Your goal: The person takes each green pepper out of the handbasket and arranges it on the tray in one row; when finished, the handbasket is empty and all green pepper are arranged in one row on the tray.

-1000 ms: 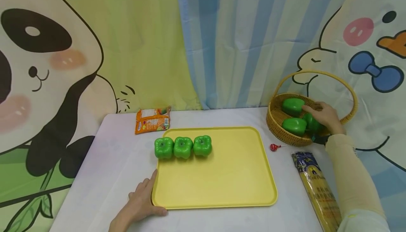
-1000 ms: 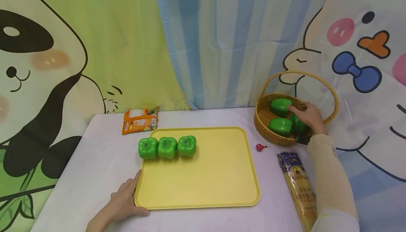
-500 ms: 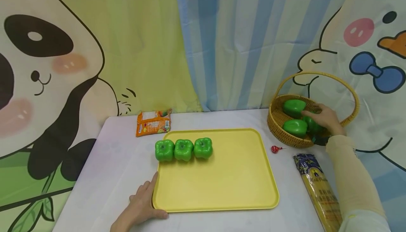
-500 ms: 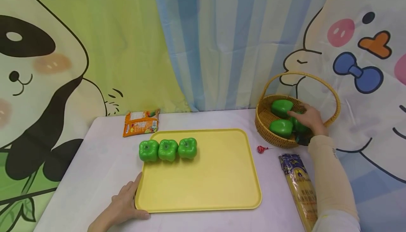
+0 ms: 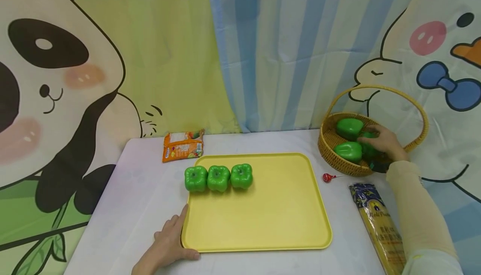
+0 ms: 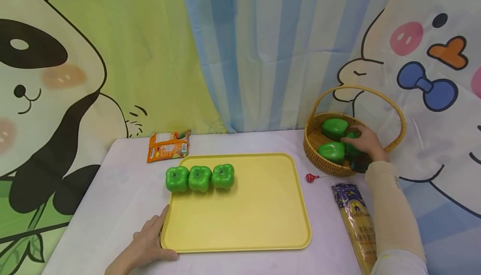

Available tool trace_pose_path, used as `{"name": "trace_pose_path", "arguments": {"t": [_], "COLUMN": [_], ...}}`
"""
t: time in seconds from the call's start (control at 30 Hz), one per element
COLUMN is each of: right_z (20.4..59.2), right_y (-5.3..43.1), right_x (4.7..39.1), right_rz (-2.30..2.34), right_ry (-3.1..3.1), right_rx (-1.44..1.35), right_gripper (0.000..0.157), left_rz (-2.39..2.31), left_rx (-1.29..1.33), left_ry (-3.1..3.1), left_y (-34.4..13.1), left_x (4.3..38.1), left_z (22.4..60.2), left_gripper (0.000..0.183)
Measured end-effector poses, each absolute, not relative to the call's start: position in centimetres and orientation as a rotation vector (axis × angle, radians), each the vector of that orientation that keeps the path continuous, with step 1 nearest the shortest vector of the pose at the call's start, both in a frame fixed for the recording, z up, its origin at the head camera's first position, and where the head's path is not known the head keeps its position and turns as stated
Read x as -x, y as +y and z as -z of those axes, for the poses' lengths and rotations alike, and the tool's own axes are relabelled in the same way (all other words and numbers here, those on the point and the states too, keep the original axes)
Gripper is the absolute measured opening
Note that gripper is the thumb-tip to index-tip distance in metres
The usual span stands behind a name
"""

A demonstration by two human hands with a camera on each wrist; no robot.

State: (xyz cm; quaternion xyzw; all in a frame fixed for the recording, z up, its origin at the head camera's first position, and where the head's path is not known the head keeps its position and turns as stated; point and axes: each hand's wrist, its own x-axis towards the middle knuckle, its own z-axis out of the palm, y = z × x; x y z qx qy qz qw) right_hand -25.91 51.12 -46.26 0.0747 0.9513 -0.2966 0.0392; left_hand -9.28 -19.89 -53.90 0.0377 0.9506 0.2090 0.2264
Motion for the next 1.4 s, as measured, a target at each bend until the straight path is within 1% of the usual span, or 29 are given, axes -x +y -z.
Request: {"name": "trace_pose_path", "arguments": {"t": [0.23, 0.6, 0.9, 1.17, 1.4], "right_z": [45.6, 45.3, 44.8, 43.9, 43.1], "right_y": [51.2, 51.5, 51.3, 51.1, 50.3], "right_x": [25.5, 25.4, 24.9, 24.3, 23.5], "right_rz": [0.83, 0.762, 0.748, 0.742, 0.784], "right_ry": [2.916, 2.879, 2.887, 2.936, 2.957], "right_rx": [-0.146, -0.146, -0.181, -0.161, -0.18], "right_gripper": [0.074, 0.074, 0.08, 0.082, 0.082], "left_rz": [-0.571, -0.575, -0.583, -0.581, -0.588], "left_rx": [-0.1, -0.117, -0.125, -0.16, -0.13], "left_ry": [2.626, 2.625, 2.635, 2.652, 2.626], "left_y": [-19.9, -19.8, -20.0, -20.0, -20.1], "left_x": [9.2, 9.3, 9.2, 9.3, 9.2], "left_z": [53.9, 54.0, 54.0, 53.7, 53.8], "left_gripper": [0.153, 0.152, 0.152, 0.15, 0.151]}}
